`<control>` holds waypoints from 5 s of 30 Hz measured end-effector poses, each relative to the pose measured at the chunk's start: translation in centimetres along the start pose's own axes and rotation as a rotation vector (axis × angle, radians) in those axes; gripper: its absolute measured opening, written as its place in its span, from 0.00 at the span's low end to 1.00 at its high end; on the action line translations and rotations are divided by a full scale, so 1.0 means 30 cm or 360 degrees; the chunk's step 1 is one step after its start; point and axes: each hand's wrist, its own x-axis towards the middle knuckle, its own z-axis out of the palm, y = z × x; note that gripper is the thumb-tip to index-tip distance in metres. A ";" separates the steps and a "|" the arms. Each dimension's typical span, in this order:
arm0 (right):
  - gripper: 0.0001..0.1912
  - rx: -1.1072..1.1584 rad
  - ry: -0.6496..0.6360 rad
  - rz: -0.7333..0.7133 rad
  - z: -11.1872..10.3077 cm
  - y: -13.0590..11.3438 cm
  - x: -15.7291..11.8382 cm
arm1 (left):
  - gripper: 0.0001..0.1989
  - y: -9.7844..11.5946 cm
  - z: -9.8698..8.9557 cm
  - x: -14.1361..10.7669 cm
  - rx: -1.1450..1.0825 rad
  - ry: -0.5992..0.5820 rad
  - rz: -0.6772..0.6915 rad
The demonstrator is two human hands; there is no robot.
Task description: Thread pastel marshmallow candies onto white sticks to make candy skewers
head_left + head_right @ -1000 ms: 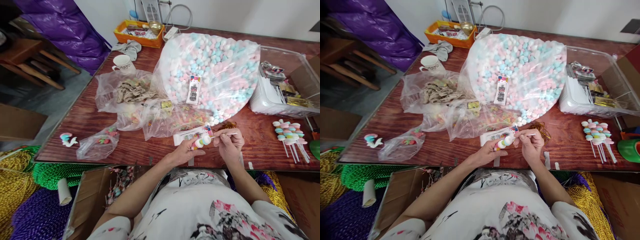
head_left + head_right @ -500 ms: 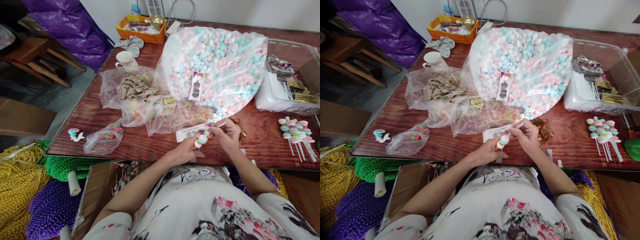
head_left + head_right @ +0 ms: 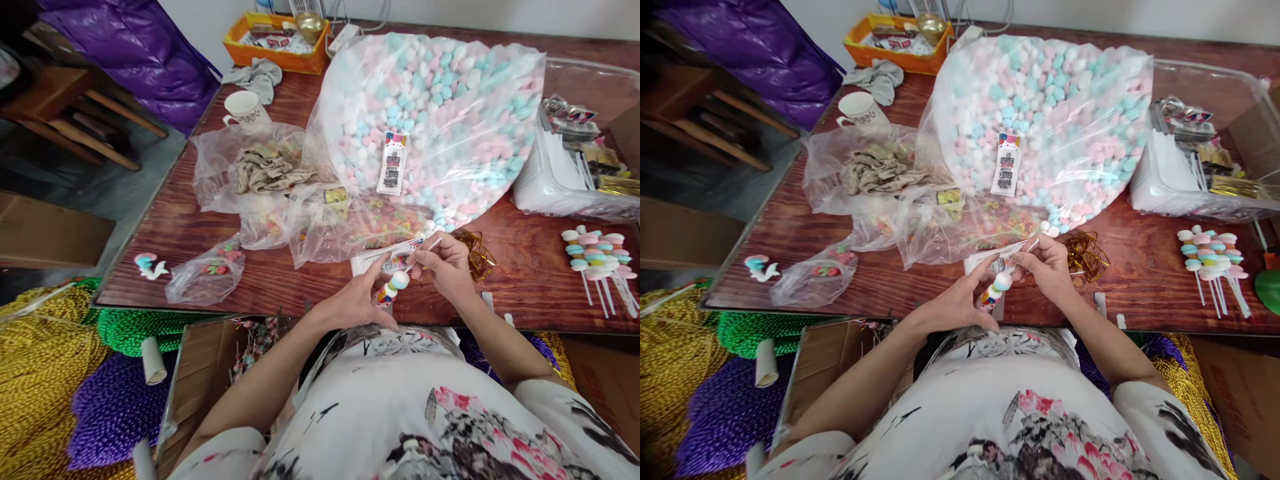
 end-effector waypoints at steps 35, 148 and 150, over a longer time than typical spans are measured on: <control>0.15 -0.0209 -0.0131 0.0109 0.068 0.025 -0.089 | 0.20 -0.046 0.064 0.034 -0.0641 -0.0542 -0.0416; 0.07 -0.1198 -0.0656 -0.0963 0.065 -0.038 -0.168 | 0.12 0.243 -0.018 -0.043 0.0627 0.0112 0.0011; 0.08 -0.1209 -0.0627 -0.0999 0.078 -0.018 -0.168 | 0.11 0.244 -0.008 -0.045 0.0579 0.0149 0.0025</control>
